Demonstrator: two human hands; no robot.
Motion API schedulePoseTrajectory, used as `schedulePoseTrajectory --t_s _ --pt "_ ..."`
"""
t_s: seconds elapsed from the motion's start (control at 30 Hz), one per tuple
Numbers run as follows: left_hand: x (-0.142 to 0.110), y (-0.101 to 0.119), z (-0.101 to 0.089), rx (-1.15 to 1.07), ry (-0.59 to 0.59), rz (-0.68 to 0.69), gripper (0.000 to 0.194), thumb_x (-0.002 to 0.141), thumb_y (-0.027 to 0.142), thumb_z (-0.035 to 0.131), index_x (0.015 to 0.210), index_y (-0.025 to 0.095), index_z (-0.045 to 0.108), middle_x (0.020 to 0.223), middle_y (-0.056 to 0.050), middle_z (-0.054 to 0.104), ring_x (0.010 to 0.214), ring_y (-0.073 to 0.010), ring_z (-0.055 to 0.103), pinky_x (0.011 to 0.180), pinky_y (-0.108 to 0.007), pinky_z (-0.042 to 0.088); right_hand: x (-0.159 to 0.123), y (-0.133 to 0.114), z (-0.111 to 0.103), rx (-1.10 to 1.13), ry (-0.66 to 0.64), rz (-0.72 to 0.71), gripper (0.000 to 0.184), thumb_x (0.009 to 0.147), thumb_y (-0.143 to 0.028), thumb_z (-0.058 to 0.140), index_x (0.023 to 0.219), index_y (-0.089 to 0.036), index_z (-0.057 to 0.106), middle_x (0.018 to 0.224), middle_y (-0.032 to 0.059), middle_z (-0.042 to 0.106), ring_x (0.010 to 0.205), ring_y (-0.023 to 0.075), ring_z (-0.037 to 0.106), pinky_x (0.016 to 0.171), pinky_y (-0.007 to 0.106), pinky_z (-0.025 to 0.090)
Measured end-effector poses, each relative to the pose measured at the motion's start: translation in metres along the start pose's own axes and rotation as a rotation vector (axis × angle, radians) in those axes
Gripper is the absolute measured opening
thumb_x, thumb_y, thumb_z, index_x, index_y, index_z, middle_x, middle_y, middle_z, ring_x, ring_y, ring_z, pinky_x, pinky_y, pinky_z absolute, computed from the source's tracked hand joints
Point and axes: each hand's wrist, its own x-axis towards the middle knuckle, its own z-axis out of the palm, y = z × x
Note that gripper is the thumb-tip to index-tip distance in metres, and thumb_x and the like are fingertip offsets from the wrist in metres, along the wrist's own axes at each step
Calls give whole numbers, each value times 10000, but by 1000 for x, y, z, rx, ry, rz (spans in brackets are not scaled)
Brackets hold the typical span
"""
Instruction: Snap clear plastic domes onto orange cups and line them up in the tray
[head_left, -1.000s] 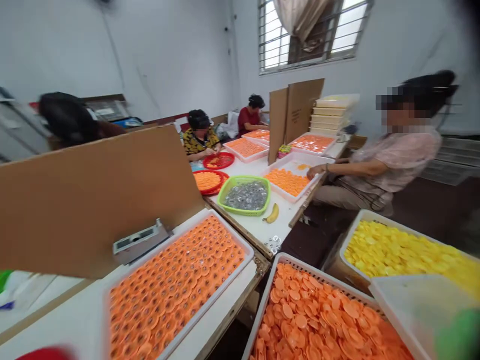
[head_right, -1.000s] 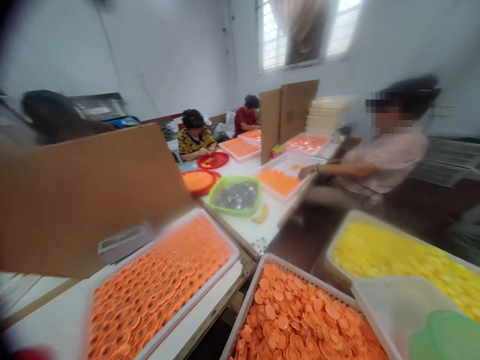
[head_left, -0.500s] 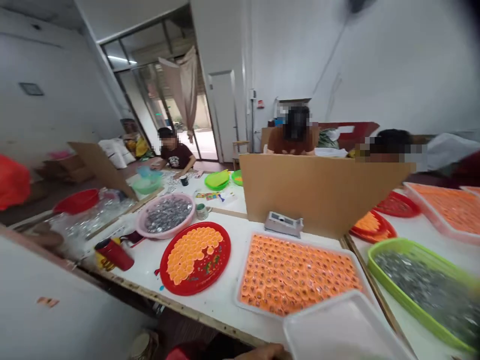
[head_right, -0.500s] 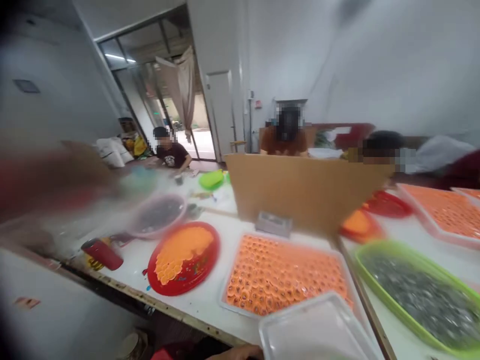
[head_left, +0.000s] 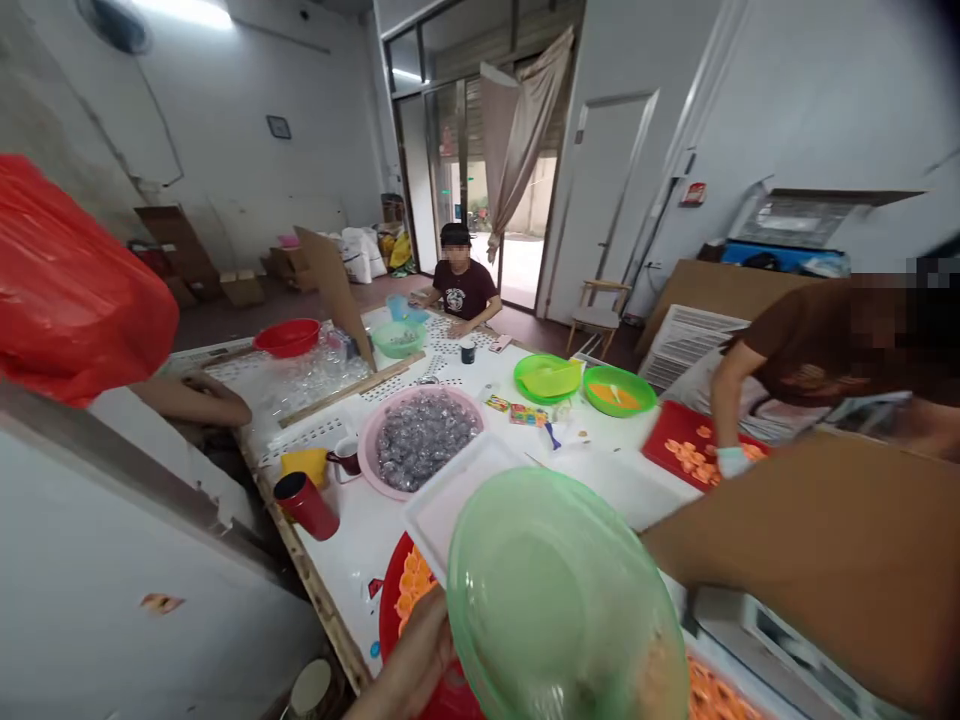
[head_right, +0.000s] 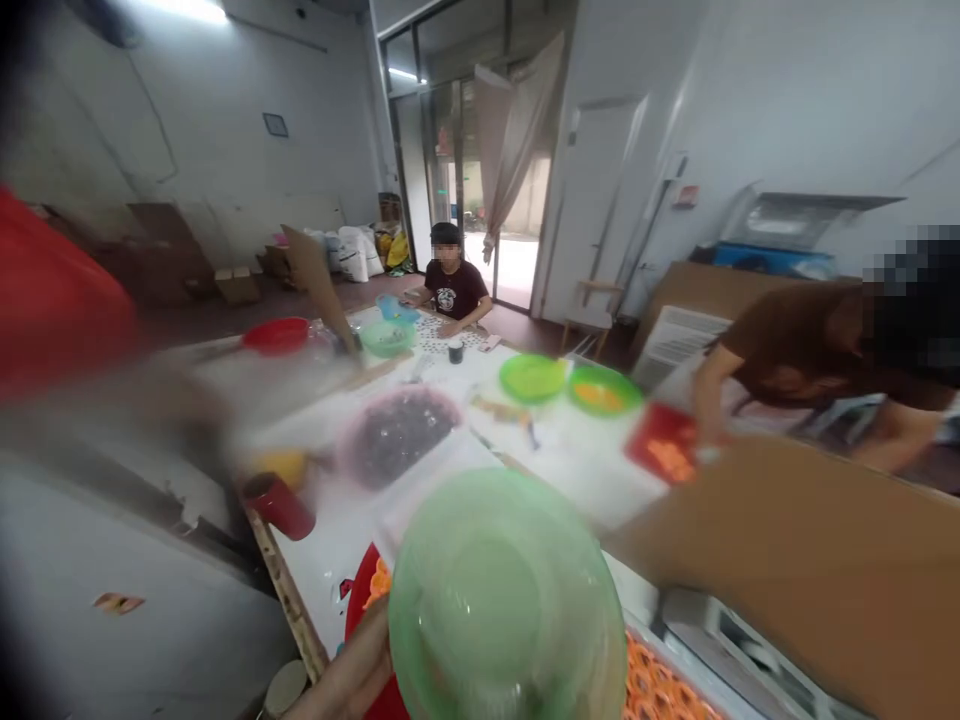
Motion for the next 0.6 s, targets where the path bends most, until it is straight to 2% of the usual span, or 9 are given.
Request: schedulePoseTrajectory --t_s 0.07,0.17,0.23,0.3,0.37,0.43,0.5,0.53,0.6 --pt "43 34 -10 -61 36 60 243 675 328 742 859 174 705 782 -66 739 786 -273 692 728 -380 569 60 -21 45 12 -63 -8 280 904 -353 613 1165 -252 605 1223 63 593 1058 235 598 808 369 552" --pt "110 76 -26 -152 112 161 209 680 253 723 847 135 679 787 -78 733 824 -259 693 772 -356 571 141 -54 108 37 -129 -20 245 921 -312 592 1116 -166 618 1141 71 631 974 205 626 832 380 535" --pt "152 99 -31 -204 163 207 187 709 226 692 864 125 662 772 -77 726 824 -256 695 792 -363 574 181 -75 143 67 -144 -41 264 876 -309 628 1078 -139 637 1030 75 682 937 221 643 821 368 527" --pt "190 120 -32 -238 214 235 147 771 199 626 897 126 648 745 -67 713 802 -244 697 788 -366 580 205 -87 166 111 -121 -53 335 845 -359 623 1103 -146 639 1032 88 701 952 244 653 803 337 526" --pt "226 137 -27 -250 250 249 146 831 166 551 944 134 638 750 -54 702 795 -226 694 772 -358 587 211 -84 177 160 -85 -39 434 844 -448 577 1166 -159 612 1116 104 685 945 249 669 758 316 543" --pt "260 153 -19 -234 260 242 165 877 175 531 1007 138 626 824 -51 699 804 -204 684 752 -355 588 201 -62 175 200 -55 5 499 842 -521 540 1185 -162 595 1137 117 674 871 249 689 681 320 565" --pt "292 167 -7 -198 249 215 205 903 245 563 1070 135 608 942 -61 683 825 -187 669 735 -358 583 181 -25 163 223 -14 67 482 828 -538 563 1132 -168 621 1046 110 694 789 255 691 612 340 572" --pt "307 174 -1 -176 242 200 244 906 284 579 1098 134 598 999 -67 669 842 -182 661 736 -360 578 171 -4 153 231 34 96 428 816 -521 611 1089 -193 647 980 79 702 781 253 685 602 341 571" --pt "334 184 14 -128 222 171 303 907 328 590 1144 140 582 1091 -78 636 897 -189 646 762 -375 569 153 36 133 233 126 141 316 865 -422 634 1108 -220 639 1050 57 671 897 228 659 673 337 570"
